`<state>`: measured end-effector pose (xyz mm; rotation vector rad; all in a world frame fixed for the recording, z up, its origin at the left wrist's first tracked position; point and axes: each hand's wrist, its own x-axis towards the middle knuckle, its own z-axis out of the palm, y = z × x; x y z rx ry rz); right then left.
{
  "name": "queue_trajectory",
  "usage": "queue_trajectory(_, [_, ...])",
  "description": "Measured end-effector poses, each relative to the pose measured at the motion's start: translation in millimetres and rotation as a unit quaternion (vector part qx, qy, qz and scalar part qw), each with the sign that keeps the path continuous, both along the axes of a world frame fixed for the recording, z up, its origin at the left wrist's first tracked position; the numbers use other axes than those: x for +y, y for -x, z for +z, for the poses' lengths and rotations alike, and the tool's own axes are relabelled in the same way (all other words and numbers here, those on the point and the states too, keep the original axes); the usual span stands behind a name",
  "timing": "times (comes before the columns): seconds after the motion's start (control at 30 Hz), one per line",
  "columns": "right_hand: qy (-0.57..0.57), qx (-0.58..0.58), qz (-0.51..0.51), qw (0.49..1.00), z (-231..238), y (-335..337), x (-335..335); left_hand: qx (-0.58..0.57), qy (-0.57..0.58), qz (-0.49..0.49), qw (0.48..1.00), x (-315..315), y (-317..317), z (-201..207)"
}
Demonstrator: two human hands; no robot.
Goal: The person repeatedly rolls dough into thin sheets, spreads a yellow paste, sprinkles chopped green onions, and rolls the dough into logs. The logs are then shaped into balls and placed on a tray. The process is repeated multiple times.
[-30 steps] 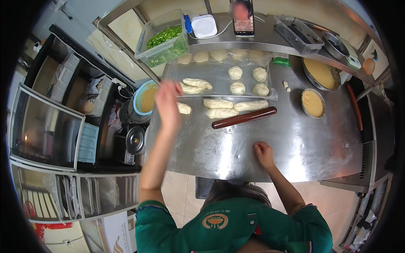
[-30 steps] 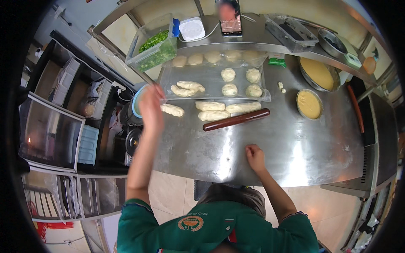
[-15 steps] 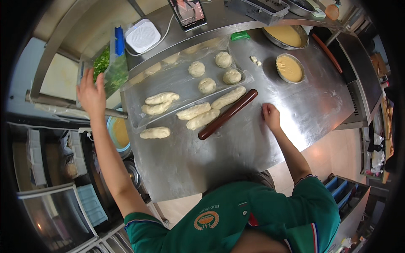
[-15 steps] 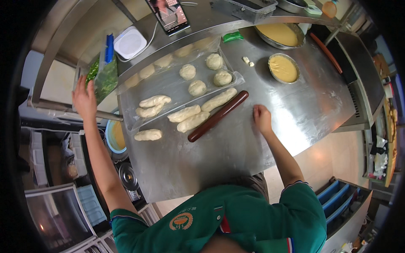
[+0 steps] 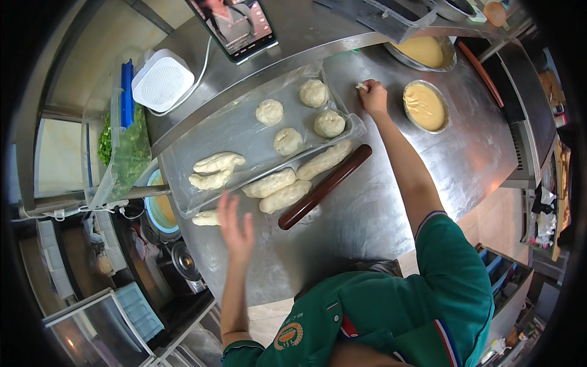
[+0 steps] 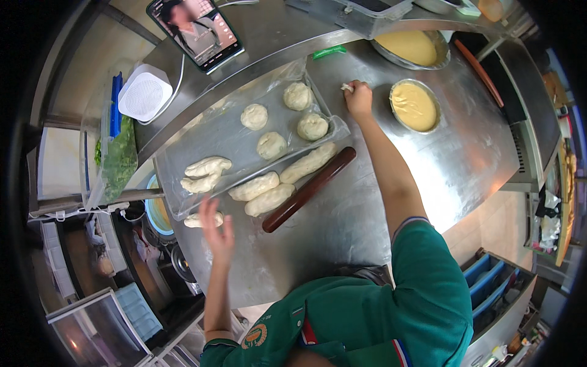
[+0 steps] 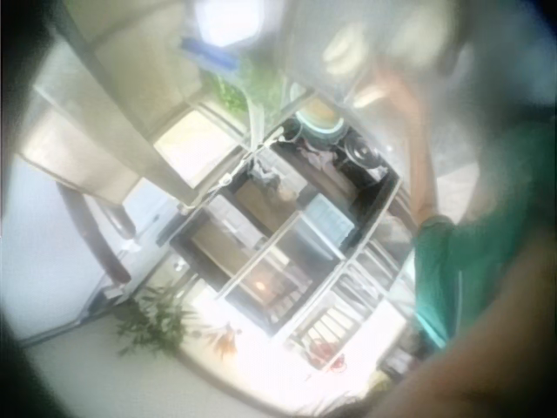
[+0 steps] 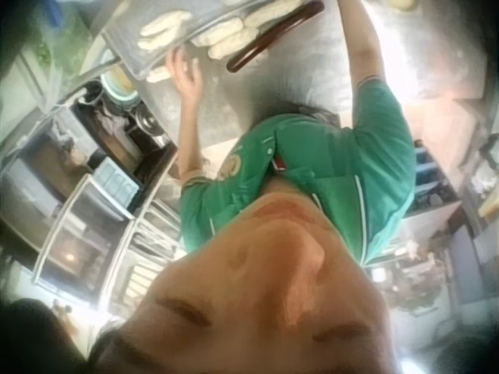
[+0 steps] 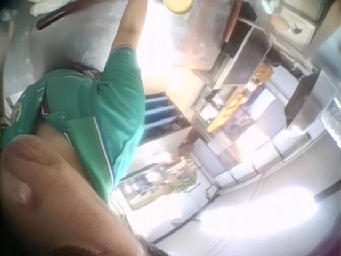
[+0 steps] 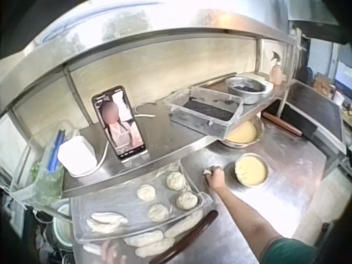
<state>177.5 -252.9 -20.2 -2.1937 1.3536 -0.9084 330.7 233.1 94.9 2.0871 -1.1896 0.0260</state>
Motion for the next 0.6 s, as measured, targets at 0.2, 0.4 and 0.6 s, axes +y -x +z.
queue_trajectory(0.2, [-0.062,-0.227,0.247,0.940,116,47,159,0.493,0.133,-0.111,0.852,-116,91,-8])
queue_trajectory(0.4, [0.047,-0.154,0.324,0.932,169,74,236,0.718,0.245,-0.187,0.624,-143,120,29])
queue_trajectory(0.6, [0.111,-0.196,0.307,0.925,203,96,274,0.732,0.283,-0.191,0.590,-105,138,58])
